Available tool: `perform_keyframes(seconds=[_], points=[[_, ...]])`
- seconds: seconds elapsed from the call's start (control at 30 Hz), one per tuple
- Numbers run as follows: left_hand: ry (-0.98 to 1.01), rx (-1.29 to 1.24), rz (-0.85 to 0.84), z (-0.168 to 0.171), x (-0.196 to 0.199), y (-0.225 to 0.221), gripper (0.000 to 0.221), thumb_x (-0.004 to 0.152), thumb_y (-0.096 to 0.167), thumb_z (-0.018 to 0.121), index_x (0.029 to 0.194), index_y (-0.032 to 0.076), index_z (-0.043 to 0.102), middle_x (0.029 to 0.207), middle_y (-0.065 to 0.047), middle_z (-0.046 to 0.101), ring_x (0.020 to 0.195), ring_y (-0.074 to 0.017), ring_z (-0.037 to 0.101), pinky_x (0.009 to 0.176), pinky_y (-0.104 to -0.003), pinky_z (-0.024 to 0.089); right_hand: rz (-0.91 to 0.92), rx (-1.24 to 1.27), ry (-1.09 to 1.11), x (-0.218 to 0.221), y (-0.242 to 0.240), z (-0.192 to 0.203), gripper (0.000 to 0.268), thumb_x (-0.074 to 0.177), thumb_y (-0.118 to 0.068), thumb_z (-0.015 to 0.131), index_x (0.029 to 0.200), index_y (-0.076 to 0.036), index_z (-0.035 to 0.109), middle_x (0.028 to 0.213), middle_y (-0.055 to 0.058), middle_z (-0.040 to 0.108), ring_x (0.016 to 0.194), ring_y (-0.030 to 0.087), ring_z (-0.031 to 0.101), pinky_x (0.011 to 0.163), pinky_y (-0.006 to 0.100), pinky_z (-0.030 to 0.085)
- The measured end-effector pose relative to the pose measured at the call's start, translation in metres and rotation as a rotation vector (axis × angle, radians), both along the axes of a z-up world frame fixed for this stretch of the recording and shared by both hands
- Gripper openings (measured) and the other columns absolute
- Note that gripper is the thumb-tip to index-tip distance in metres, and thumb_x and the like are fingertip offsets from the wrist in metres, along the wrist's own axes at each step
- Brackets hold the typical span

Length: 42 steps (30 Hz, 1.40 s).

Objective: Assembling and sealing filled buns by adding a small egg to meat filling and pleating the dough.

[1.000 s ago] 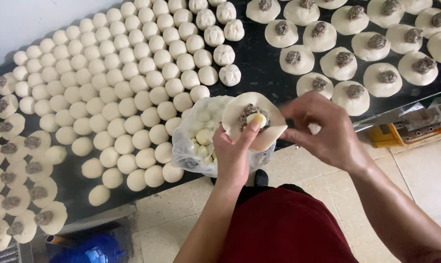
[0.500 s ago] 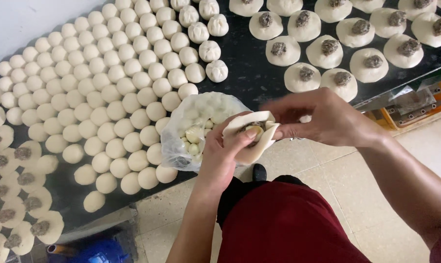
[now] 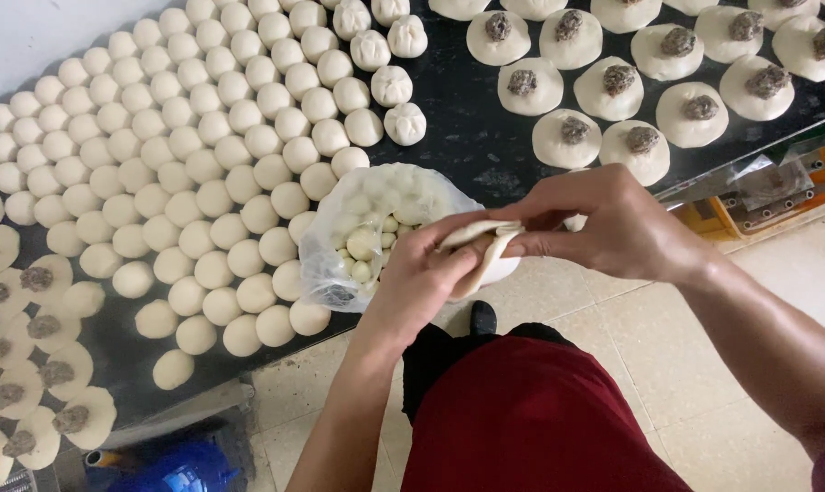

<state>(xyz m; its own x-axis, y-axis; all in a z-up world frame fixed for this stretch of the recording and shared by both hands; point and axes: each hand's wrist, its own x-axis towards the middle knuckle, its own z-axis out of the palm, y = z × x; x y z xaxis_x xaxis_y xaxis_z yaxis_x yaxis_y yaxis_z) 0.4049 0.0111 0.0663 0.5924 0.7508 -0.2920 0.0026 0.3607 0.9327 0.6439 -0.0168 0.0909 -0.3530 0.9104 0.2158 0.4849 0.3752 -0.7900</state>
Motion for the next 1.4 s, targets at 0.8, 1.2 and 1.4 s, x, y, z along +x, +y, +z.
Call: perform_keyframes(seconds=[0.8,1.2,1.4], points=[[-0.13,-0.003,0.222,-0.008,0.006,-0.018,0.047,0.106,0.028,0.053,0.139,-0.003,0.062,0.104,-0.009,0.068,0.08,-0.0087,0.06,0.058,-0.021,0.046,-0.053,-0.034,0.058,-0.008,-0.009,-0.003,0.012,0.087,-0.013,0.081,0.095,-0.004,0.079,0.085,0.012,0.081,0.073,0.014,0.081,0.06,0.025,0.063],[-0.177,0.16,-0.003,0.002,-0.007,-0.021,0.049,0.108,0.025,0.041,0.145,-0.003,0.056,0.105,-0.015,0.072,0.077,-0.0127,0.069,0.062,-0.023,0.057,-0.027,0.049,0.136,-0.003,-0.009,-0.016,0.016,0.089,-0.014,0.079,0.1,-0.002,0.078,0.085,0.011,0.079,0.06,0.01,0.075,0.047,0.022,0.054],[-0.568,-0.208,0.226,-0.015,-0.006,-0.031,0.053,0.108,0.028,0.054,0.15,-0.005,0.052,0.109,-0.01,0.072,0.073,-0.0092,0.063,0.06,-0.023,0.052,-0.039,0.096,0.195,-0.006,-0.011,-0.003,0.012,0.09,-0.012,0.079,0.098,-0.003,0.077,0.085,0.011,0.078,0.069,0.011,0.077,0.057,0.023,0.06]])
